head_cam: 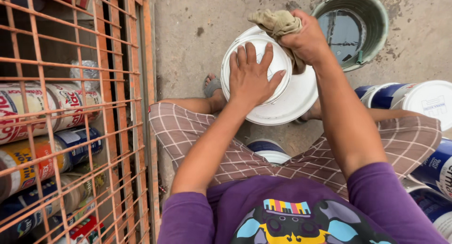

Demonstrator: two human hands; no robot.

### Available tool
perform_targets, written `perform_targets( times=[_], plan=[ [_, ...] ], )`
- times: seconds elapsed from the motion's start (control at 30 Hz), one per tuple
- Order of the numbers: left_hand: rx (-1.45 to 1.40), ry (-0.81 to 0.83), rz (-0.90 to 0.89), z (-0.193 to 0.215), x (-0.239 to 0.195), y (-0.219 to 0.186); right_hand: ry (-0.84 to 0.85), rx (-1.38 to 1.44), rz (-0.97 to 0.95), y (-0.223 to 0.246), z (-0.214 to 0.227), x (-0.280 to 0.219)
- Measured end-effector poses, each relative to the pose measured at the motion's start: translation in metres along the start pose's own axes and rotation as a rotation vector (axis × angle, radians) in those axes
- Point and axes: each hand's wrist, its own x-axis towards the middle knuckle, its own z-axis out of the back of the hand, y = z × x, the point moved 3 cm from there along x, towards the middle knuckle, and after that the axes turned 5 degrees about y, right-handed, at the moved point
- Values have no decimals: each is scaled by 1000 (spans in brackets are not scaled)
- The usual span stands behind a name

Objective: The person wipes the lid and the outer surface of a white bucket using a cloth.

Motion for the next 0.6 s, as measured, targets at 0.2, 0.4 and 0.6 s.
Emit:
perform_targets(
  times=[0.2,0.4,0.6],
  plan=[
    [-34,-121,-10,-5,1,5,-212,12,-185,2,1,-103],
    [-11,-225,349,-19,-8,-15,-93,-79,-42,-28,18,-35],
    [30,-279,-125,-18,9,-3,-207,-176,-93,-10,8,-82]
  ],
)
